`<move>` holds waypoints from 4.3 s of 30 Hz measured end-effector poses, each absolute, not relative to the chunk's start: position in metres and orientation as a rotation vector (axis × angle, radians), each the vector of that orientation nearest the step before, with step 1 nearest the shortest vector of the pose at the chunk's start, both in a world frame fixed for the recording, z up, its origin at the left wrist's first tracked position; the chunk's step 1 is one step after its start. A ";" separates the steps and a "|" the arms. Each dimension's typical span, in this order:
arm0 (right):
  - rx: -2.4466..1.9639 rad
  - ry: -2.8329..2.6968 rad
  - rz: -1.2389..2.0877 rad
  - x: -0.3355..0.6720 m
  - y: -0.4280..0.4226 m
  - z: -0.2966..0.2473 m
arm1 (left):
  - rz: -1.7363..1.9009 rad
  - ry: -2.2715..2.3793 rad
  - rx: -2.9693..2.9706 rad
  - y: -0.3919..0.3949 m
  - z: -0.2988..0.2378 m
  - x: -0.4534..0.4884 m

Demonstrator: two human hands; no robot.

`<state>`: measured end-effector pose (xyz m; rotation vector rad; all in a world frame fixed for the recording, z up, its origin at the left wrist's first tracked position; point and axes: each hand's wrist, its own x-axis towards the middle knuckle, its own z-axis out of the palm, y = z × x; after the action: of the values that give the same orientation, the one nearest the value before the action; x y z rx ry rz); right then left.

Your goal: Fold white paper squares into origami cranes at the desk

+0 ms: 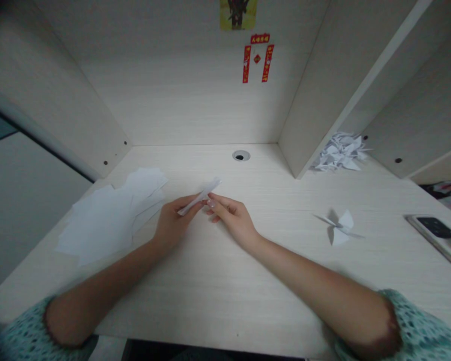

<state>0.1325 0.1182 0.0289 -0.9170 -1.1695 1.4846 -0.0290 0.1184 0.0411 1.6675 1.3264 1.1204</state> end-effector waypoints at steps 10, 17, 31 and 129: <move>-0.895 -1.307 1.323 0.134 0.122 0.022 | 1.017 1.273 2.055 0.115 0.043 -0.025; -0.923 -1.410 1.164 0.137 0.125 0.015 | 0.983 1.174 1.615 0.120 0.045 -0.024; -0.984 -1.488 1.073 0.139 0.125 0.016 | 0.990 1.037 1.397 0.126 0.038 -0.026; -0.942 -1.412 0.981 0.153 0.146 0.007 | 0.736 0.791 0.915 0.170 0.036 -0.046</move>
<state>0.1525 0.1456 0.0069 -0.9417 -1.4121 0.9808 -0.0457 0.1700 0.0364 0.9147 0.7915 0.7364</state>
